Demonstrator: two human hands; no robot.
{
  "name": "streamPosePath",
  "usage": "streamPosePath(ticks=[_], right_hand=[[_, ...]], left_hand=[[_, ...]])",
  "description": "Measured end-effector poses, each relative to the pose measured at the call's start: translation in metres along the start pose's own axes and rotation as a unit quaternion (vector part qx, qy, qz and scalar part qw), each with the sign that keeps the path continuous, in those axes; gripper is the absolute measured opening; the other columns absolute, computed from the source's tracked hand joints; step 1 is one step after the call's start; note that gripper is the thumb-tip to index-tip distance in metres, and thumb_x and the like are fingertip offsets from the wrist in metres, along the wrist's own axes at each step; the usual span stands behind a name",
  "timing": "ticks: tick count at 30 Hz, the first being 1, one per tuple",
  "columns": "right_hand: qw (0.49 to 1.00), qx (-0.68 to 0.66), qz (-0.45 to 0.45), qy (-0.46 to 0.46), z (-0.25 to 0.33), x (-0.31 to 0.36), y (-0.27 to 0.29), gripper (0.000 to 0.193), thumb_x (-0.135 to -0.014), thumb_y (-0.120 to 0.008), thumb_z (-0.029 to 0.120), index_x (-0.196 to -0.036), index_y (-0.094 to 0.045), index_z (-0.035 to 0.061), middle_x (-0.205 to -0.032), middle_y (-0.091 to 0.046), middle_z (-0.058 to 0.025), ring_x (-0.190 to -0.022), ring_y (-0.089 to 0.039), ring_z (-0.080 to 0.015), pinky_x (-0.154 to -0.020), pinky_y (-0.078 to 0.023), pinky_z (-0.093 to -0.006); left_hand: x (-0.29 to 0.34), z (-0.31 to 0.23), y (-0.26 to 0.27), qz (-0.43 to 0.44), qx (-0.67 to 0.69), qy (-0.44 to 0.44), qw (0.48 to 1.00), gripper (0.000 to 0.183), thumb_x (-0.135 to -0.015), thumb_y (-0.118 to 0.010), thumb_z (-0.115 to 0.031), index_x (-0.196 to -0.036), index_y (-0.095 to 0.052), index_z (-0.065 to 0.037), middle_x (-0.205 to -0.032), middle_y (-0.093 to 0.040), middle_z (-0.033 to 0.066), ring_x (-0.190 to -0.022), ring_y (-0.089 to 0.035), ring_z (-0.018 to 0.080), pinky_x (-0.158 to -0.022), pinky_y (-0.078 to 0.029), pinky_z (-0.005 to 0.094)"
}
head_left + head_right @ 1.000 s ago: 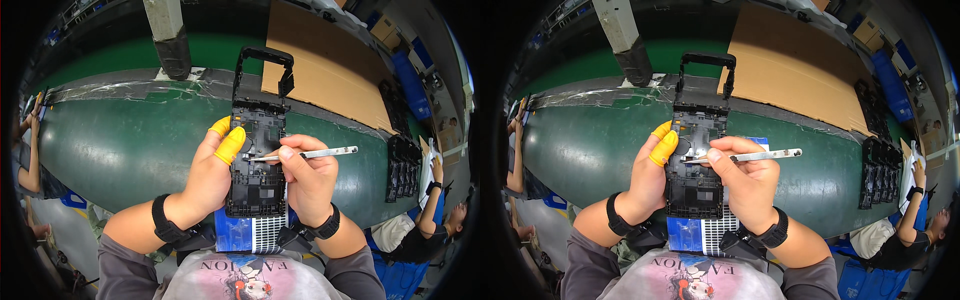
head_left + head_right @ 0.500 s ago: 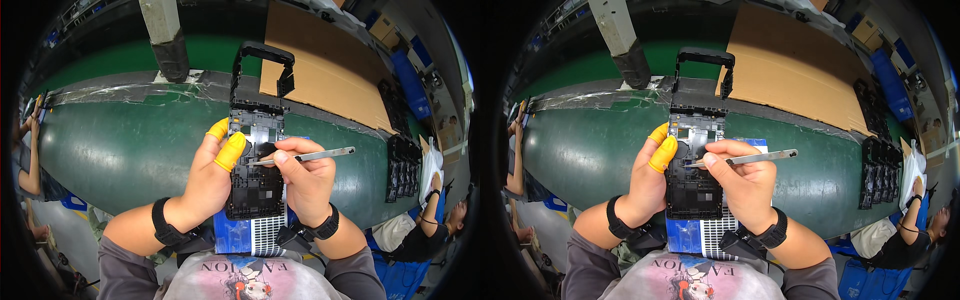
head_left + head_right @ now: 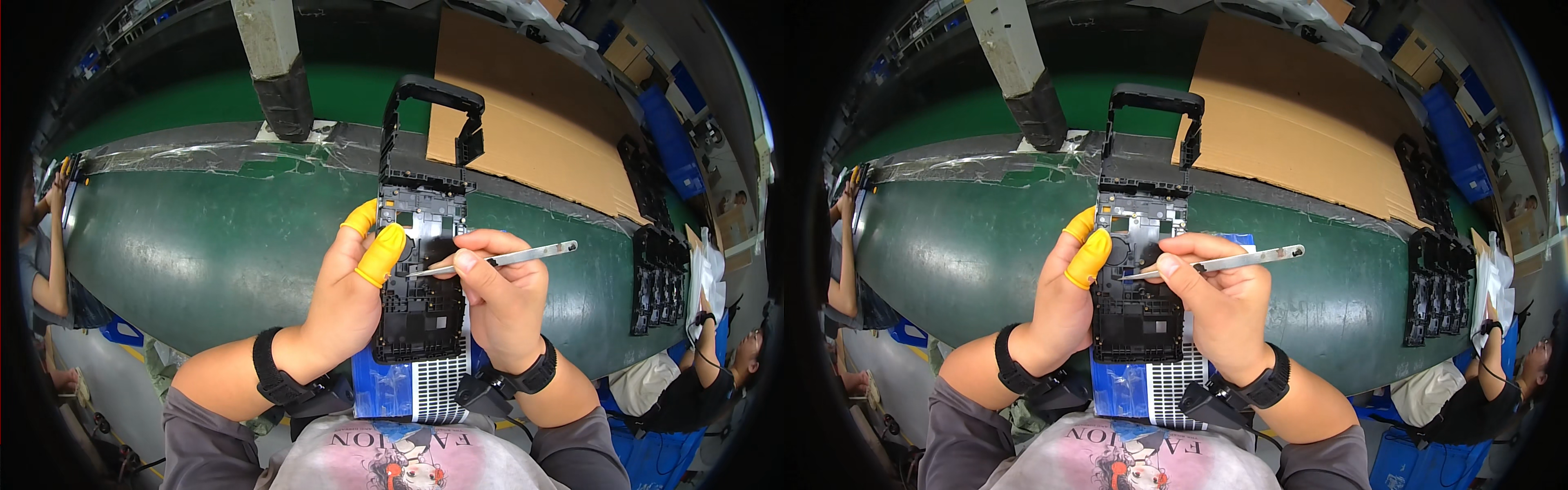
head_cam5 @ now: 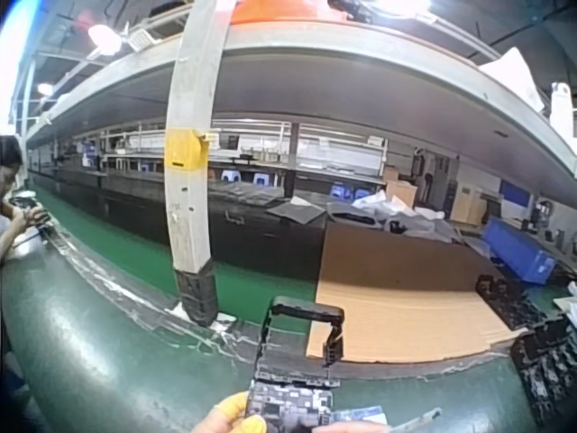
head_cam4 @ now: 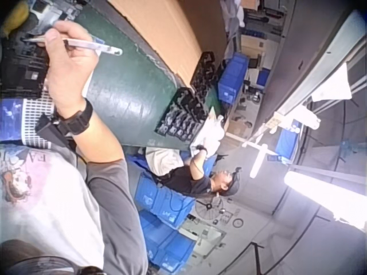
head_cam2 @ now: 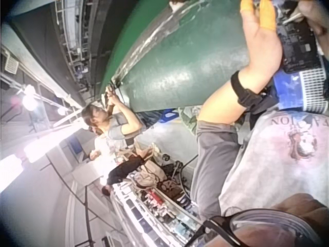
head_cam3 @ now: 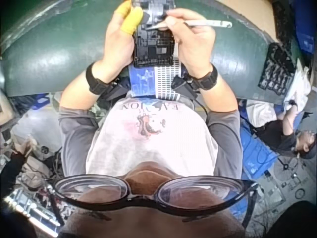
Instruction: The person is using tweezers and a stylus to assemble or inspect small electronic components on a plastic chassis at a production line station.
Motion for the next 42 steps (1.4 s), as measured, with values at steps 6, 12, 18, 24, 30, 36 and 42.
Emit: streamPosePath(ticks=[6, 12, 18, 24, 30, 36, 42], right_hand=[[1.0, 0.0, -0.001, -0.001, -0.001, 0.002, 0.0, 0.017, -0.075, -0.056, 0.0, -0.091, -0.053, -0.0058, -0.078, -0.06, -0.0106, -0.071, -0.058, -0.0141, -0.067, -0.046, -0.0235], [1.0, 0.007, -0.008, 0.007, 0.0, 0.003, 0.004, 0.016, -0.075, -0.056, 0.0, -0.091, -0.054, -0.0055, -0.077, -0.059, -0.0101, -0.071, -0.058, -0.0137, -0.066, -0.046, -0.023], [0.998, 0.046, -0.025, -0.02, -0.028, -0.015, -0.01, 0.017, -0.074, -0.057, 0.003, -0.09, -0.055, -0.0031, -0.075, -0.059, -0.0078, -0.065, -0.054, -0.0099, -0.056, -0.04, -0.0186], [0.984, 0.156, -0.045, 0.075, -0.009, -0.006, 0.047, 0.023, -0.079, -0.051, 0.011, -0.098, -0.049, -0.0032, -0.065, -0.051, -0.0044, -0.045, -0.035, -0.0006, -0.039, -0.025, -0.0122], [0.995, 0.003, -0.101, -0.012, 0.001, -0.015, 0.039, 0.027, -0.081, -0.05, 0.014, -0.102, -0.047, -0.0024, -0.064, -0.051, -0.0048, -0.043, -0.035, -0.0011, -0.035, -0.026, -0.0129], [0.996, -0.048, -0.08, -0.005, 0.056, 0.003, 0.057, 0.023, -0.082, -0.05, 0.016, -0.098, -0.05, -0.0009, -0.075, -0.053, -0.0084, -0.051, -0.042, -0.008, -0.043, -0.034, -0.0168], [0.997, -0.063, -0.044, -0.024, 0.059, 0.036, 0.114, 0.025, -0.081, -0.051, 0.015, -0.098, -0.049, -0.0033, -0.08, -0.054, -0.0117, -0.055, -0.044, -0.0104, -0.044, -0.036, -0.0182]], left_hand=[[0.001, 0.001, 0.0, 0.006, 0.001, 0.0, 1.0, 0.035, -0.087, -0.041, -0.019, -0.117, -0.036, -0.003, -0.104, -0.051, 0.0084, -0.091, -0.052, 0.0133, -0.078, -0.043, 0.0261], [0.001, 0.002, -0.005, 0.021, 0.029, 0.007, 0.999, 0.036, -0.086, -0.042, -0.017, -0.118, -0.032, -0.002, -0.102, -0.052, 0.0084, -0.09, -0.051, 0.0122, -0.078, -0.041, 0.0244], [-0.005, 0.007, 0.033, 0.031, -0.111, -0.03, 0.993, 0.048, -0.077, -0.053, -0.013, -0.117, -0.031, 0.001, -0.101, -0.051, 0.0111, -0.091, -0.05, 0.0167, -0.078, -0.04, 0.0272], [-0.01, 0.006, -0.006, 0.127, -0.164, -0.078, 0.975, 0.059, -0.072, -0.044, 0.003, -0.124, -0.018, 0.007, -0.117, -0.037, 0.0191, -0.112, -0.034, 0.0224, -0.093, -0.027, 0.0289], [-0.013, -0.011, 0.006, 0.115, -0.02, 0.025, 0.993, 0.053, -0.072, -0.04, 0.009, -0.122, -0.022, 0.007, -0.109, -0.043, 0.0137, -0.102, -0.041, 0.0153, -0.086, -0.033, 0.0243], [-0.086, -0.009, 0.02, 0.103, 0.045, 0.016, 0.994, 0.039, -0.073, -0.038, 0.004, -0.111, -0.036, 0.0, -0.092, -0.05, 0.0079, -0.083, -0.049, 0.0132, -0.071, -0.041, 0.0237], [-0.206, -0.044, 0.052, -0.327, -0.307, -0.208, 0.869, 0.058, -0.071, -0.057, -0.03, -0.109, -0.04, 0.011, -0.108, -0.045, 0.024, -0.103, -0.044, 0.0312, -0.084, -0.038, 0.0381]])
Point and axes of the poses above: each hand's wrist, its own x-axis away from the middle knuckle, its own y-axis out of the back of the hand, z = x × y, the point moved 3 cm from there along -x, towards the middle knuckle
